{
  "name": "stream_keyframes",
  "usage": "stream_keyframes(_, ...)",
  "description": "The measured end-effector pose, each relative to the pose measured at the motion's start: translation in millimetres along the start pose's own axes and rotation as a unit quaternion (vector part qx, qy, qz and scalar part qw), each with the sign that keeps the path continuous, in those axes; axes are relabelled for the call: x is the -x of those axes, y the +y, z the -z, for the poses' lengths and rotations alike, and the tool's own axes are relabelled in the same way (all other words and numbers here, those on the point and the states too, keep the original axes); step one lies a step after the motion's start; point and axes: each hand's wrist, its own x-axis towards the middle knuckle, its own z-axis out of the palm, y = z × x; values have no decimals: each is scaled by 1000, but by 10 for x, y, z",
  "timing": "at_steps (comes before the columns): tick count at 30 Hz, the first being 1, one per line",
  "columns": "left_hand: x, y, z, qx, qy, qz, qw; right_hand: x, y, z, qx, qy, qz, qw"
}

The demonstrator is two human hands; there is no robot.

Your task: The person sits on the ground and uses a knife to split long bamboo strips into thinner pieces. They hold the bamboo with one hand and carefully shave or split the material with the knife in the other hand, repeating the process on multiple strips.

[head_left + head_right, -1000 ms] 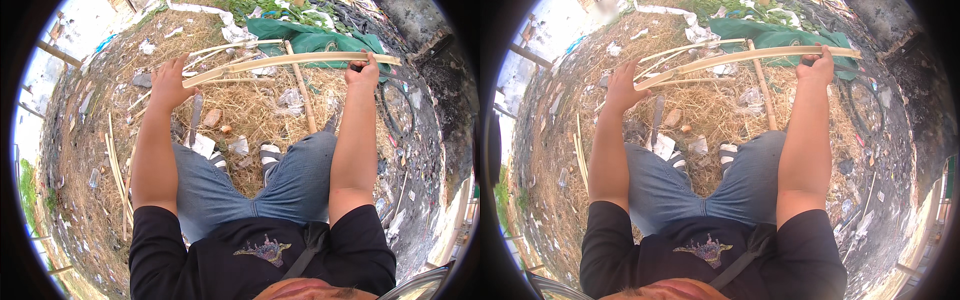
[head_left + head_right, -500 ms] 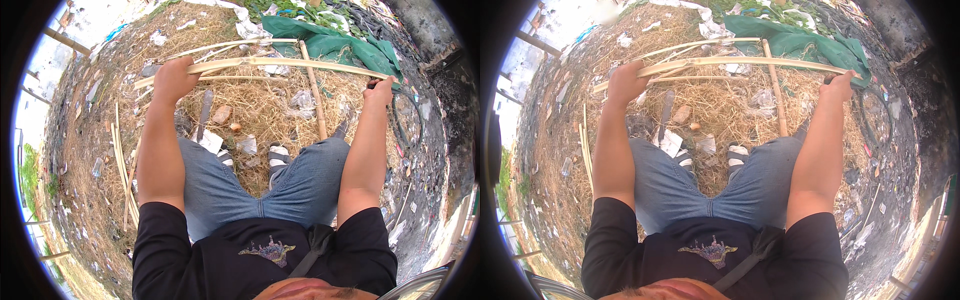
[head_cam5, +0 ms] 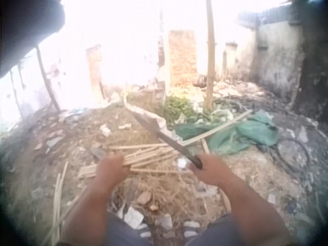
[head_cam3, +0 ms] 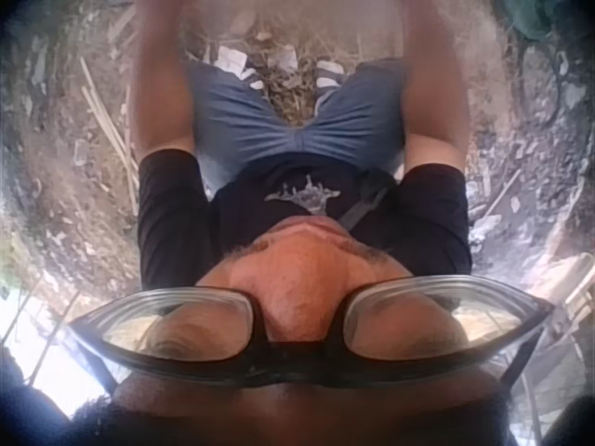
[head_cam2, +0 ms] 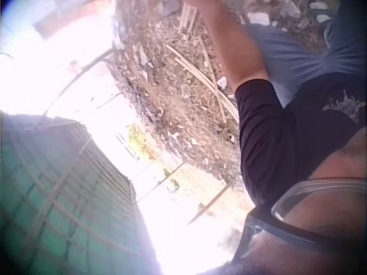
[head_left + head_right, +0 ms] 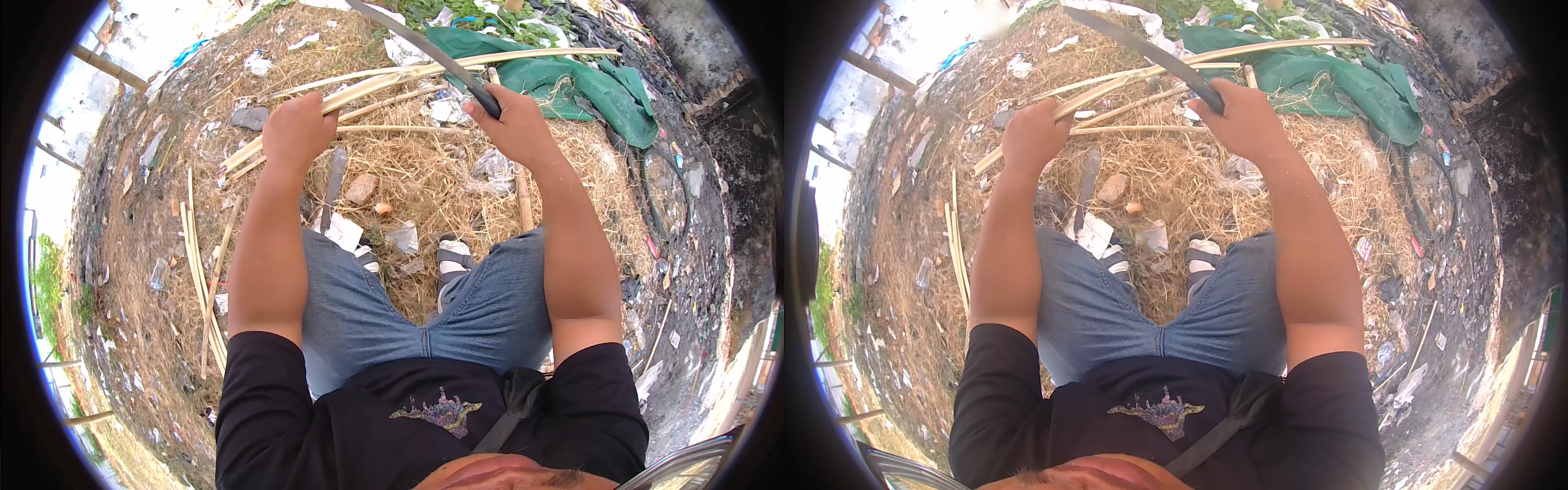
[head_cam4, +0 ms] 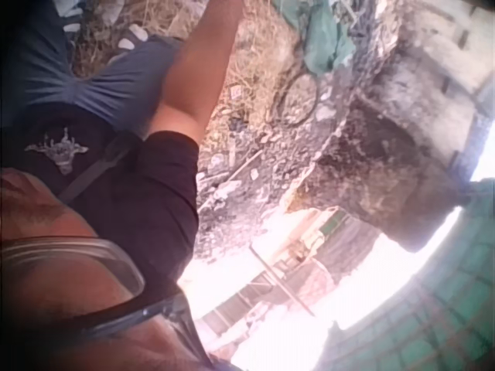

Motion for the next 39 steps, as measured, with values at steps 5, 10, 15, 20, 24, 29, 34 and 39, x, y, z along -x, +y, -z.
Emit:
stream_keyframes(5,23,-18,68,18,-4,2,1000,-55,46,-239,94,8,83,992)
stream_keyframes(10,16,-60,120,27,37,24,999,-150,211,-26,18,11,-131,991)
stream_keyframes(15,11,-128,47,6,131,-5,991,-87,-44,-223,114,-28,-10,993)
stream_keyframes(20,18,-129,148,13,204,14,979,-228,266,-6,-18,32,-183,982)
stream_keyframes(24,-11,-173,99,-24,171,-3,985,-111,194,-113,10,-13,-130,991)
stream_keyframes(29,28,-104,76,36,176,-18,984,-81,79,-243,74,16,26,997)
stream_keyframes(34,-27,-215,121,31,184,49,981,-160,680,108,-51,118,-223,966)
stream_keyframes(39,-23,-159,72,33,178,6,983,-69,222,-22,41,-12,-83,996)
